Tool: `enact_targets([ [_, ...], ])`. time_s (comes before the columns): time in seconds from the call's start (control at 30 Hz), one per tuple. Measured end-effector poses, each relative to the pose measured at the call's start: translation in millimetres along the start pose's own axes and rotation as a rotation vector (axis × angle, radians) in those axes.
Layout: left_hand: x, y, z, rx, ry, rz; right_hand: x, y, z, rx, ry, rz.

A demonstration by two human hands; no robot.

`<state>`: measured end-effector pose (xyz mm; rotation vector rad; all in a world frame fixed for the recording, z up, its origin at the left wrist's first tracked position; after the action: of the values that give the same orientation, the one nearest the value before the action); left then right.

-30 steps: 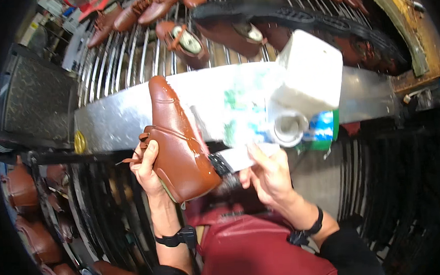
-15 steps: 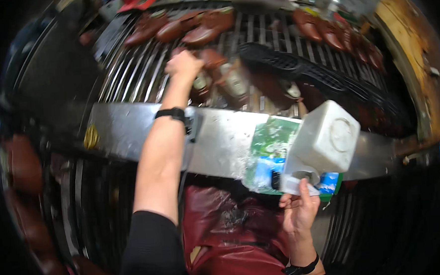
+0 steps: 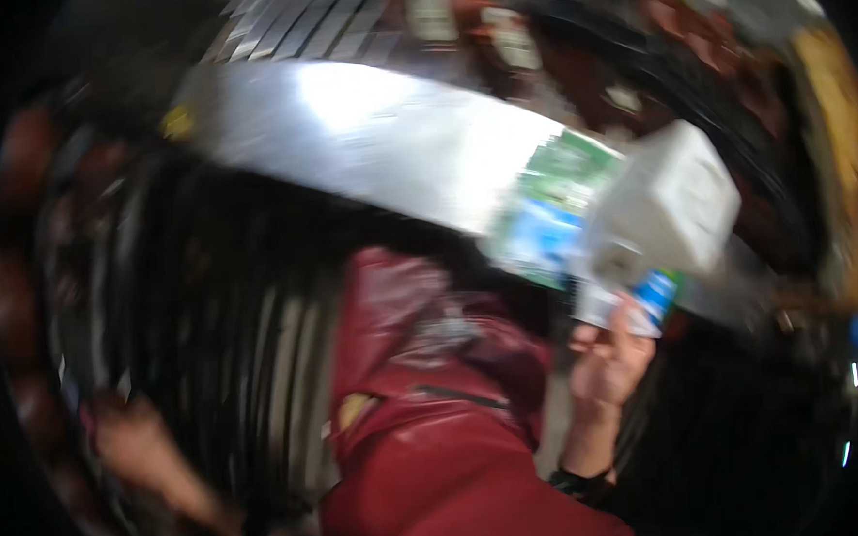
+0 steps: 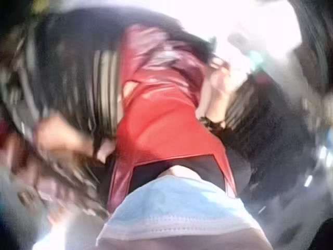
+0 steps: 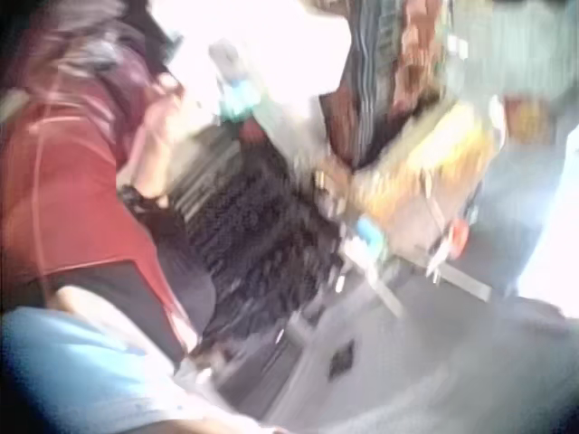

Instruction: The recorder applies a liquid using a brush to the edges of leather shoe uppers on a production line.

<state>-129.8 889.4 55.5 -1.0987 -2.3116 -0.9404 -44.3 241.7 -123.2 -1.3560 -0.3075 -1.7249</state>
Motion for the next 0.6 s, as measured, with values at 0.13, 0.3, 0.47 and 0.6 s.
enact_targets([
  [0.13,-59.2,19.1,49.9,0.319,-0.225,0.018,14.1,5.0,-20.5,-0.055,-0.029,-0.237],
  [0.3,-166.4,51.2,17.5,0.289,-0.574,0.217,45.7,6.3,-35.9,-0.195,-0.315,-0.45],
  [0.47,-210.3,40.0,-21.7,0.326,-0.809,0.295,51.7,16.8,-6.8,-0.074,-0.703,-0.64],
  [0.6,-232.4,17.2,-48.8,0.377,-0.982,0.311,57.1,17.3,-4.4,-0.054,-0.66,-0.64],
])
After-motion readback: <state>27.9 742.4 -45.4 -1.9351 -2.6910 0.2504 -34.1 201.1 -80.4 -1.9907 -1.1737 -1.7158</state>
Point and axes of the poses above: each hand's wrist, its own y-axis towards the middle knuckle, its own z-axis out of the palm, x = y × z, the point moved 10 cm from there along y, towards the middle knuckle, and after that the axes turned 6 degrees about z, right-handed, at the moved point
